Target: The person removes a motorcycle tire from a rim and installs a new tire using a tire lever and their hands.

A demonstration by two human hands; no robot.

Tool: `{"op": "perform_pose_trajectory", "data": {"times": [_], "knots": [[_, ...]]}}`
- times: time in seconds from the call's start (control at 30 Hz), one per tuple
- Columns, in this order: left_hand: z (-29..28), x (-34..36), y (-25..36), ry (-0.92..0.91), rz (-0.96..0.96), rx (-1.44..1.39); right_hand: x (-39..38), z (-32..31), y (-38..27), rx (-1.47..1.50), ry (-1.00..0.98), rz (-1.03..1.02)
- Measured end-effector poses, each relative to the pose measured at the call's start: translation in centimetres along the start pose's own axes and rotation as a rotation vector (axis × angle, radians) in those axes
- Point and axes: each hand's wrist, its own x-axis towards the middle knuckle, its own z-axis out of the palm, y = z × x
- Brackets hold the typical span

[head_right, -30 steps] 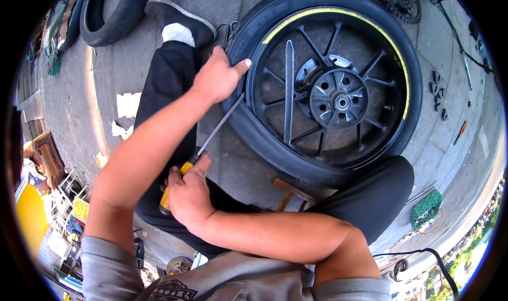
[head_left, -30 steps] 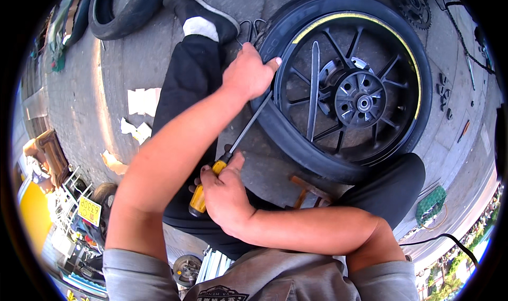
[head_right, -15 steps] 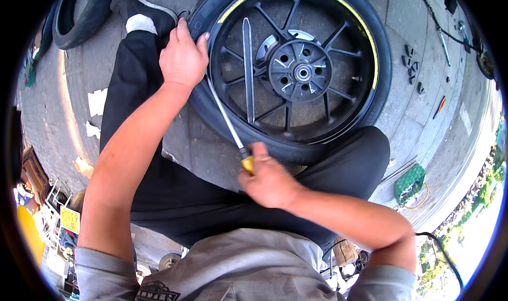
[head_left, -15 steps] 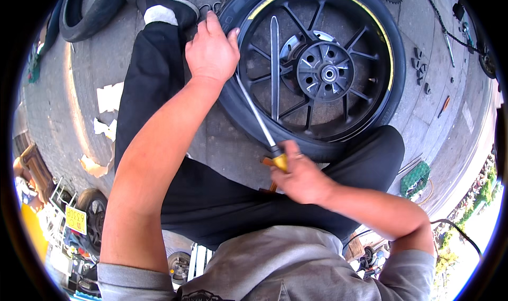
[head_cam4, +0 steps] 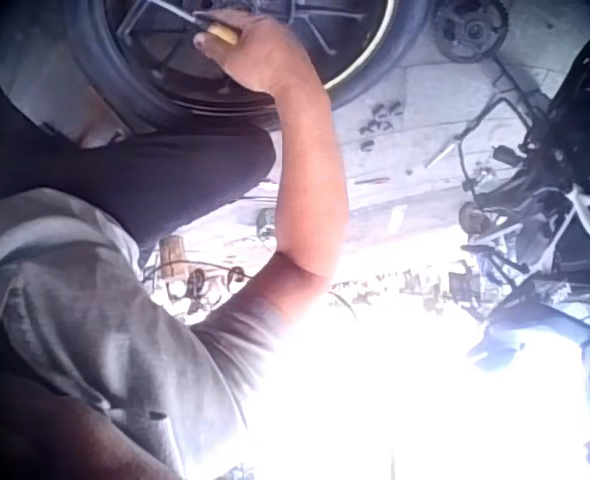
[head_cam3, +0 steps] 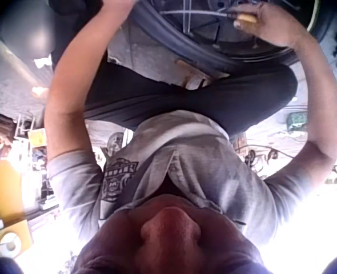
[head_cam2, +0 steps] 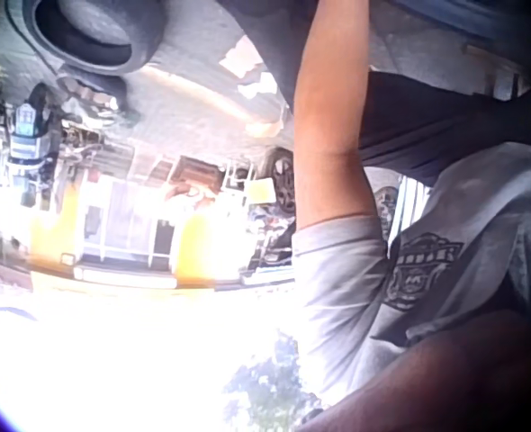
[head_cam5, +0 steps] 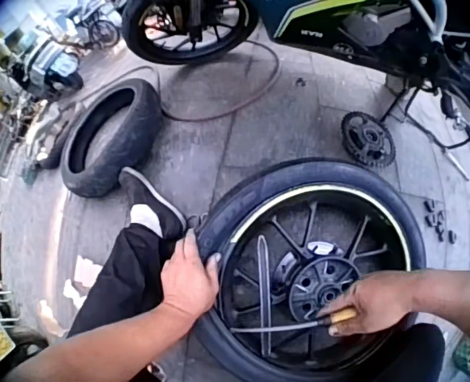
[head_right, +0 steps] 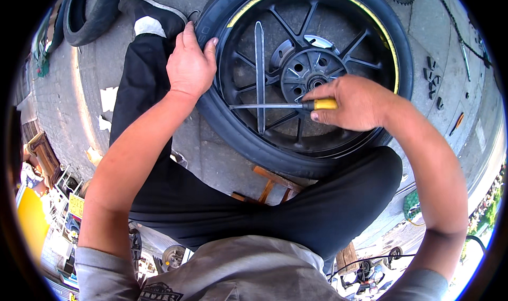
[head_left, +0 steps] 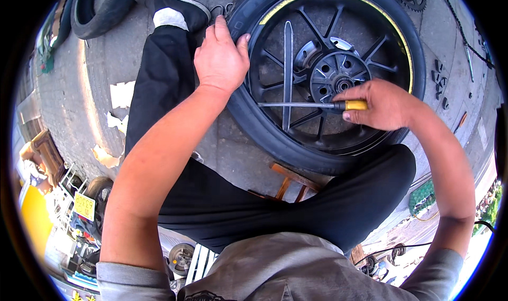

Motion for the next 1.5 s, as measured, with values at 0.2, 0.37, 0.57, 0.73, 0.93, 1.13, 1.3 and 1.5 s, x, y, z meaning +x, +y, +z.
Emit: {"op": "perform_pose_trajectory", "data": {"times": [0.2,0.37,0.57,0.73,0.93,1.13,1.3,1.5], "knots": [[0.2,-0.2,-0.7,0.032,0.031,0.008,2.1,-1.3,0.1,-0.083,-0.05,-0.014],[-0.3,0.0,-0.3,-0.009,-0.003,0.003,2.7,-0.6,0.8,-0.037,-0.045,0.01],[0.0,0.1,0.0,-0.008,0.004,0.015,2.3,-0.4,-1.7,0.032,-0.104,0.103],[0.0,-0.2,-1.0,0.058,0.053,0.001,-1.1,-3.7,-9.5,0.023,-0.379,0.088],[0.1,0.4,-0.3,0.022,0.027,-0.04,-1.2,0.5,-11.5,1.456,-0.45,0.471],[-0.4,-0.4,-0.7,-0.014,-0.011,-0.027,-0.9,3.0,-20.9,1.549,-0.202,0.576],[-0.5,-0.1,-0.5,-0.019,-0.007,-0.036,-0.1,7.2,-28.2,1.504,-0.005,0.614],[0.0,-0.5,-1.1,0.073,0.045,-0.052,2.2,15.3,-34.0,1.507,0.219,0.525]]}}
